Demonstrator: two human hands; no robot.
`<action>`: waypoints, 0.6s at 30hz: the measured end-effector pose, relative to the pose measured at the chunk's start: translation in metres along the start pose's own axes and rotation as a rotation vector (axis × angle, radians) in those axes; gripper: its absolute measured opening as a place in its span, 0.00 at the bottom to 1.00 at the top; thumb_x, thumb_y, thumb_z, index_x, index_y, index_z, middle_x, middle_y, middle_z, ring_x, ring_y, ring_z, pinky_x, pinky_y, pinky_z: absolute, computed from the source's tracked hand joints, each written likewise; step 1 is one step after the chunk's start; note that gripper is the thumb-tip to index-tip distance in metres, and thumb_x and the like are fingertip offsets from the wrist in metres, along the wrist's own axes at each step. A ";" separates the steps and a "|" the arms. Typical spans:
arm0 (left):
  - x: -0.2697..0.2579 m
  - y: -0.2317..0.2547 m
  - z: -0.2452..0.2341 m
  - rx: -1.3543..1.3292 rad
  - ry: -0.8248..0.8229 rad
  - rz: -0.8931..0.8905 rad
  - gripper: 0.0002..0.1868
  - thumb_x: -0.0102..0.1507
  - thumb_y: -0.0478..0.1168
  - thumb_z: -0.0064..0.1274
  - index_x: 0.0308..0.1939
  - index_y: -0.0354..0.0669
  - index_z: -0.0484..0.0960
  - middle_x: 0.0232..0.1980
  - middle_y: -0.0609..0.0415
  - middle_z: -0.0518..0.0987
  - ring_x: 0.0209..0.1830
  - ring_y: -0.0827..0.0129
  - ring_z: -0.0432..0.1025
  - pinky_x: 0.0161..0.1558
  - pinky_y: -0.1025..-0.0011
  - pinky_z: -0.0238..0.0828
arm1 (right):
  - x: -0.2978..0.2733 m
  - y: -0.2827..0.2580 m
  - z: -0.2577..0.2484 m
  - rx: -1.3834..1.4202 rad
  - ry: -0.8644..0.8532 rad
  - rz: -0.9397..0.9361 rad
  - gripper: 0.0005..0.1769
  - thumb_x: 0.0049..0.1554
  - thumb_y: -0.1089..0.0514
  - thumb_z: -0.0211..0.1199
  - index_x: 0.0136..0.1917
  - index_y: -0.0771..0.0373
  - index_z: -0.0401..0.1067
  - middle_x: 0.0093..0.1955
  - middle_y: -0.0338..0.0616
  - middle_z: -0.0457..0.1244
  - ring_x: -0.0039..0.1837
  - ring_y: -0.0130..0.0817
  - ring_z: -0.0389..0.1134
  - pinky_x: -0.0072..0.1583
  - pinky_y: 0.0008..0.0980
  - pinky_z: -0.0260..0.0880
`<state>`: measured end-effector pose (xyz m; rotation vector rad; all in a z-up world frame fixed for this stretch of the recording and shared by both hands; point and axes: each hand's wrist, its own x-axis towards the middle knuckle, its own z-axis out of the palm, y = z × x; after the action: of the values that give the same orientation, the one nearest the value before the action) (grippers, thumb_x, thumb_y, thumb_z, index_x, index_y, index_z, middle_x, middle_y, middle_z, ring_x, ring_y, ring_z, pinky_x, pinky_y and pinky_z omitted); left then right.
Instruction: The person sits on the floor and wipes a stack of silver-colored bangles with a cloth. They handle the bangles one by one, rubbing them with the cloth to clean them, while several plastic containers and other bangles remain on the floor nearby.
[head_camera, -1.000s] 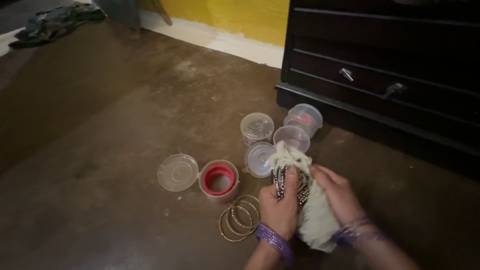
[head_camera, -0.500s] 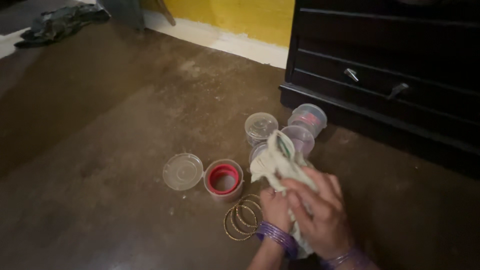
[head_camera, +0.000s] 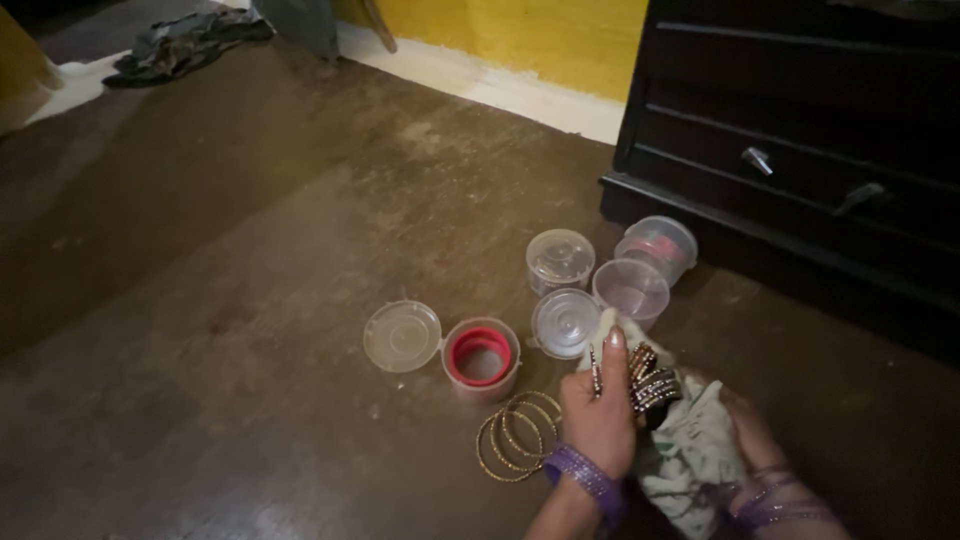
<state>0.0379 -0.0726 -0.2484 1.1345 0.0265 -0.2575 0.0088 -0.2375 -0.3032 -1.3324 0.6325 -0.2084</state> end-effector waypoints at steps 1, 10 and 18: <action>0.000 -0.005 -0.002 0.093 0.025 -0.014 0.29 0.70 0.56 0.49 0.27 0.36 0.85 0.21 0.60 0.76 0.17 0.80 0.66 0.19 0.76 0.59 | -0.008 -0.012 0.005 -0.108 0.024 -0.079 0.15 0.62 0.55 0.59 0.58 0.61 0.77 0.53 0.45 0.70 0.52 0.34 0.71 0.54 0.32 0.71; 0.025 -0.055 -0.018 -0.068 -0.002 0.256 0.19 0.67 0.49 0.54 0.35 0.34 0.83 0.29 0.63 0.81 0.29 0.80 0.72 0.29 0.73 0.69 | -0.101 -0.077 0.076 -1.057 0.081 -1.129 0.14 0.56 0.54 0.63 0.55 0.54 0.79 0.52 0.49 0.68 0.54 0.39 0.71 0.51 0.32 0.73; -0.010 0.006 0.000 0.034 0.037 0.071 0.30 0.71 0.56 0.47 0.26 0.35 0.83 0.20 0.63 0.74 0.19 0.81 0.64 0.22 0.73 0.60 | -0.040 -0.029 0.036 -0.234 0.164 -0.239 0.18 0.65 0.50 0.58 0.63 0.59 0.76 0.51 0.44 0.71 0.48 0.31 0.70 0.49 0.31 0.70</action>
<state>0.0296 -0.0684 -0.2416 1.1720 0.0148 -0.1740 0.0019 -0.1956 -0.2596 -1.6293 0.6485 -0.4529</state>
